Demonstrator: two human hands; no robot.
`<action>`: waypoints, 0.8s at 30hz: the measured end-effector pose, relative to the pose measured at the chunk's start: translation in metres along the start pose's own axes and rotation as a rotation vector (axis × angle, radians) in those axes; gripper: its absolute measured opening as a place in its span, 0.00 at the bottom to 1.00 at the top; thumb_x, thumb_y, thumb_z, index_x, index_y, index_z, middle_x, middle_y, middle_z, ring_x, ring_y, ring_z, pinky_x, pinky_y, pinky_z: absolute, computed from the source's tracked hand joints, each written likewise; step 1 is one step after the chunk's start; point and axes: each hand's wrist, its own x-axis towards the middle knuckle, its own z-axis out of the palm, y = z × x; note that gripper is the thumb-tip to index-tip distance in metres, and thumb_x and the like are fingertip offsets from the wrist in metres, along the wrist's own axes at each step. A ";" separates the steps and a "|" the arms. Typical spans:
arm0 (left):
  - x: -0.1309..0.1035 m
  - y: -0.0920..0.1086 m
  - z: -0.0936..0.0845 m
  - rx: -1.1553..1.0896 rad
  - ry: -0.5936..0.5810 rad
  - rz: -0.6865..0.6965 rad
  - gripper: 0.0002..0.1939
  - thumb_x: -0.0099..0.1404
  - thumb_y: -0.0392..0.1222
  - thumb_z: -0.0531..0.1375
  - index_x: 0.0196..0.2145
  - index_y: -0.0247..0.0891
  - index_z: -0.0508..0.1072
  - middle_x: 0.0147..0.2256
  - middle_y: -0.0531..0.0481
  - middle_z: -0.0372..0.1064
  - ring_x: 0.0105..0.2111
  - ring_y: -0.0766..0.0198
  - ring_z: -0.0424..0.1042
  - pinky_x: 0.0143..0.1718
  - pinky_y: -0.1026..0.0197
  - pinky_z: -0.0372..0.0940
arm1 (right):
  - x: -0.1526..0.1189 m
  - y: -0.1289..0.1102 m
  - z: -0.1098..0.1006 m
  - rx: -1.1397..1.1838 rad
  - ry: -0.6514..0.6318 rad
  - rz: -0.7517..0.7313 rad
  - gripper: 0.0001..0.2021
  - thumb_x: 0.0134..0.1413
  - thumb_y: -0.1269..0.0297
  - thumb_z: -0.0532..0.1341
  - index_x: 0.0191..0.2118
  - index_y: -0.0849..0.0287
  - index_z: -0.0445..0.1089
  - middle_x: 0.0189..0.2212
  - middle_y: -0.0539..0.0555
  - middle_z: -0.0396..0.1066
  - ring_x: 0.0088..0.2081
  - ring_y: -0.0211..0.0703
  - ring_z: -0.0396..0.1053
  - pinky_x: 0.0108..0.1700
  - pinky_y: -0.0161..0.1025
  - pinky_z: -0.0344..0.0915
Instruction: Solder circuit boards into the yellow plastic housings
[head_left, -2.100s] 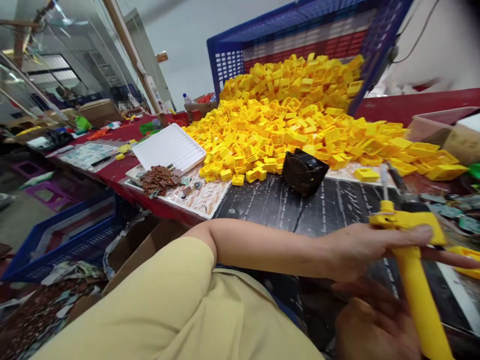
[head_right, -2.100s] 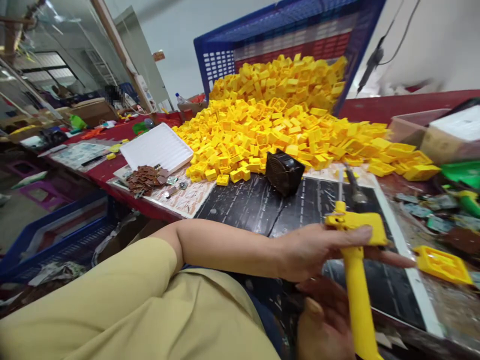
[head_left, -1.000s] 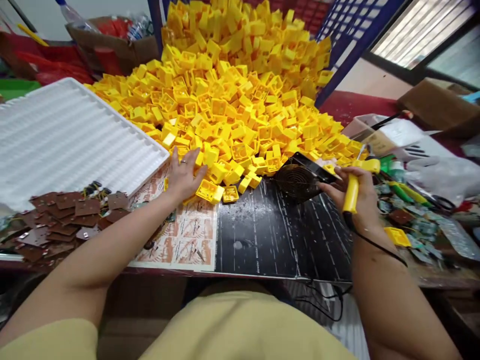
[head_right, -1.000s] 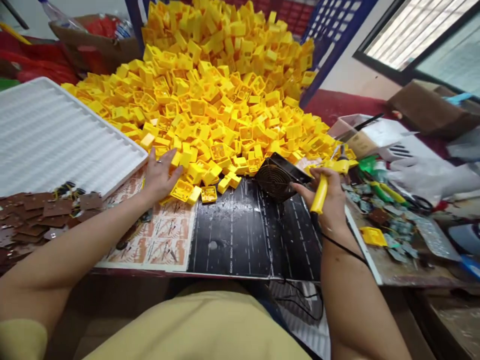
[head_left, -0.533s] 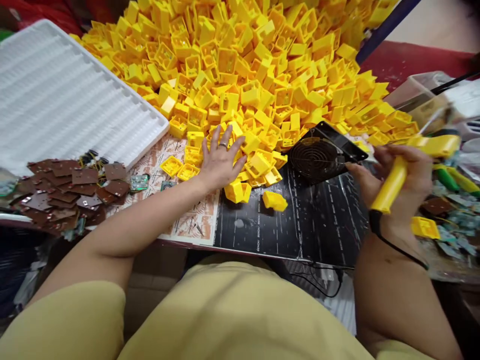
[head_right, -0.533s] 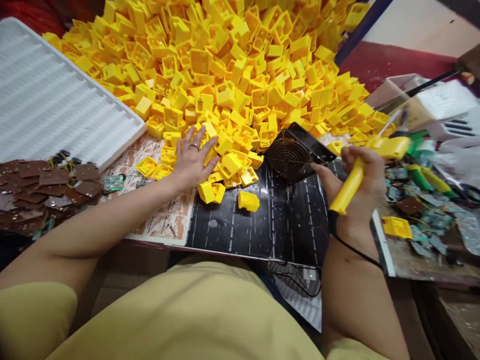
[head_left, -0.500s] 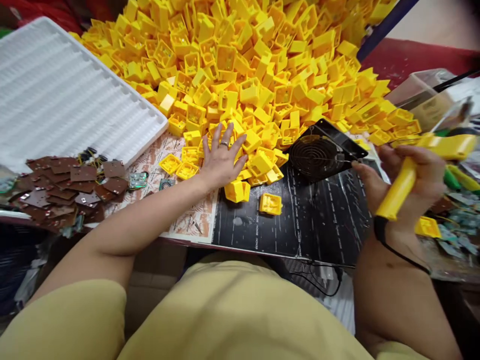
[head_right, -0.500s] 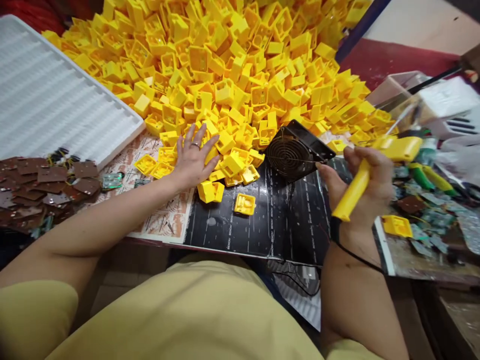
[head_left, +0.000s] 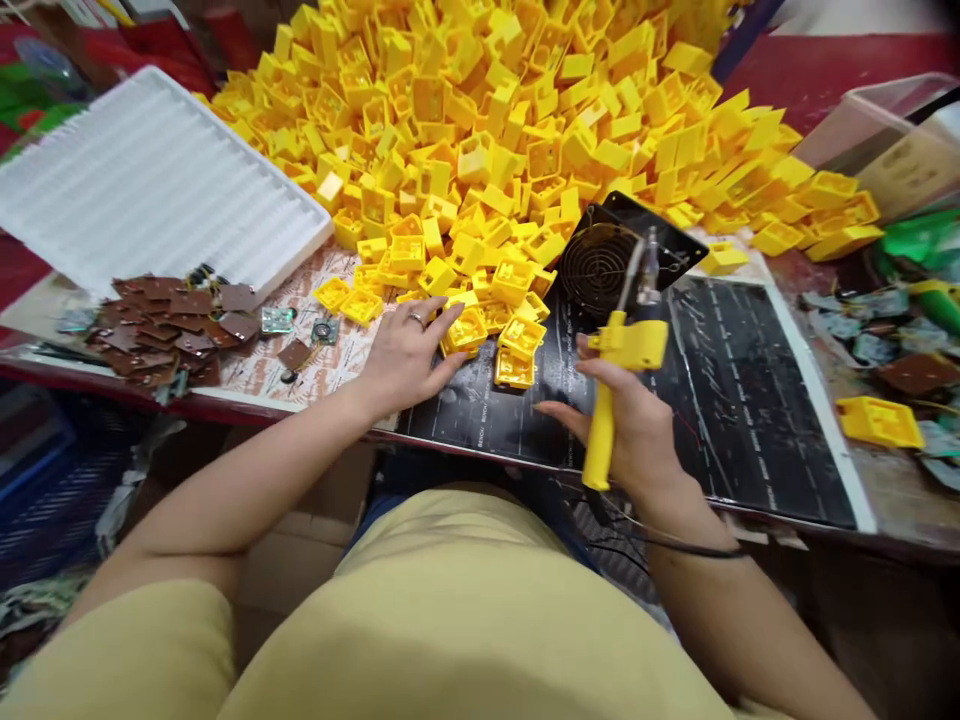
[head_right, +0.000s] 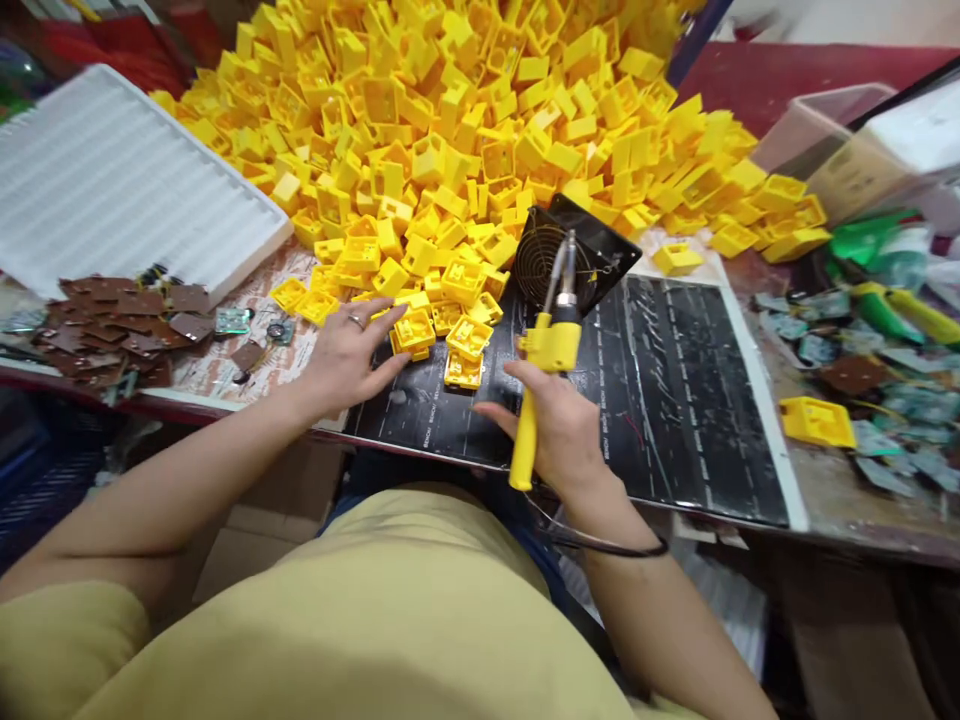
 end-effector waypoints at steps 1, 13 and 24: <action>0.003 0.006 0.004 0.022 -0.007 -0.023 0.30 0.70 0.51 0.55 0.65 0.34 0.65 0.62 0.35 0.65 0.59 0.43 0.65 0.61 0.41 0.60 | 0.005 -0.001 0.008 -0.012 -0.011 0.003 0.20 0.61 0.48 0.64 0.51 0.56 0.66 0.43 0.59 0.76 0.46 0.54 0.76 0.48 0.49 0.75; -0.038 -0.033 -0.035 -0.191 -0.253 0.111 0.31 0.66 0.44 0.58 0.66 0.35 0.62 0.59 0.39 0.69 0.56 0.51 0.70 0.57 0.53 0.66 | 0.029 0.009 0.048 0.013 -0.192 -0.012 0.21 0.64 0.47 0.60 0.53 0.56 0.64 0.46 0.58 0.74 0.41 0.49 0.76 0.41 0.41 0.72; 0.011 0.005 -0.006 0.156 -0.252 0.049 0.32 0.69 0.47 0.58 0.66 0.31 0.62 0.52 0.35 0.72 0.52 0.45 0.73 0.52 0.49 0.66 | 0.012 -0.003 0.020 -0.087 -0.222 -0.090 0.21 0.66 0.50 0.59 0.57 0.56 0.61 0.45 0.57 0.74 0.40 0.48 0.76 0.37 0.40 0.71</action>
